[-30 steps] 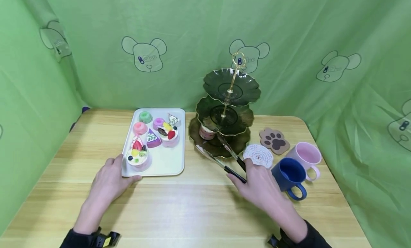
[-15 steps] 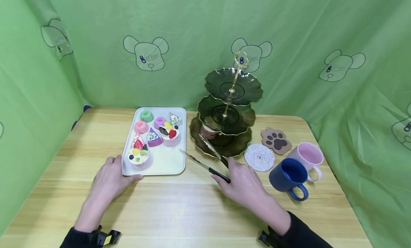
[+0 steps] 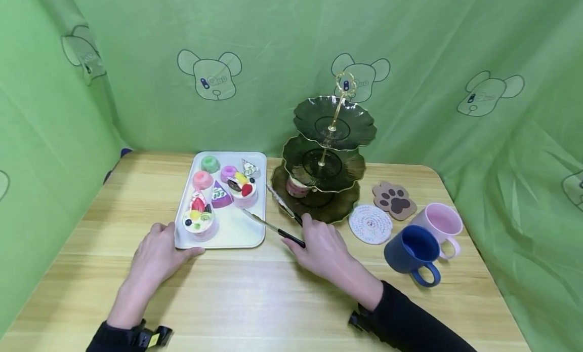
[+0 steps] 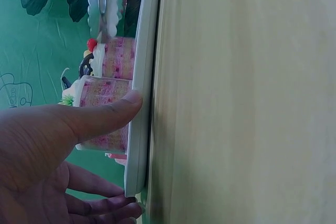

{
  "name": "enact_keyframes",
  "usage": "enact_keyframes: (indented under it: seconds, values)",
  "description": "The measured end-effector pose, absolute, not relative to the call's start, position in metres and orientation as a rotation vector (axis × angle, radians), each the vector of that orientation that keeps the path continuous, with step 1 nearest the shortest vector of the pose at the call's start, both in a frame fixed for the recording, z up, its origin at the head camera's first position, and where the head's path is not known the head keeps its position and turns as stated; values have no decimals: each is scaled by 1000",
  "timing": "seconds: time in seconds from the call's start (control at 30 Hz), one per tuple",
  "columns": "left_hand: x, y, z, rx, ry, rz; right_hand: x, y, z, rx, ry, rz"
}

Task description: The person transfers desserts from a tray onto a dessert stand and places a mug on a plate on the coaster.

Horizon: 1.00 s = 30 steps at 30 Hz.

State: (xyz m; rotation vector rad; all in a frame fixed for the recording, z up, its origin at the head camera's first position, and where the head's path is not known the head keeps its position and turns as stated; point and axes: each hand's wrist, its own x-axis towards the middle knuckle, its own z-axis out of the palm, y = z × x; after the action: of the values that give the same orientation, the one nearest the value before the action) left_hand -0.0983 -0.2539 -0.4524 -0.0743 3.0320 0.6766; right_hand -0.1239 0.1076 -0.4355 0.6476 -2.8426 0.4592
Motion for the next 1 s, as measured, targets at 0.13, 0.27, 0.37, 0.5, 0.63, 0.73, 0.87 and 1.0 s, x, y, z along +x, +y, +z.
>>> enact_keyframes:
  seconds: [0.13,0.27,0.37,0.5,0.63,0.73,0.87,1.0]
  values:
    - [-99,-254,-452,-69,3026,668,-132,100,-440,652,-2824,458]
    - [-99,-253,-452,-73,3020,668,-139,93,-442,648,-2810,453]
    - [-100,-254,-452,-74,3020,672,-143,89,-443,637,-2824,462]
    - [-100,-254,-452,-73,3025,678,-146,83,-445,625,-2866,484]
    - [-100,-254,-452,-76,3022,680,-149,78,-447,616,-2896,501]
    - [-101,-255,-452,-80,3014,681,-150,74,-448,619,-2901,510]
    - [-100,-255,-453,-82,3015,679,-153,70,-450,629,-2890,512]
    - [-100,-255,-452,-76,3023,686,-155,68,-450,638,-2881,512]
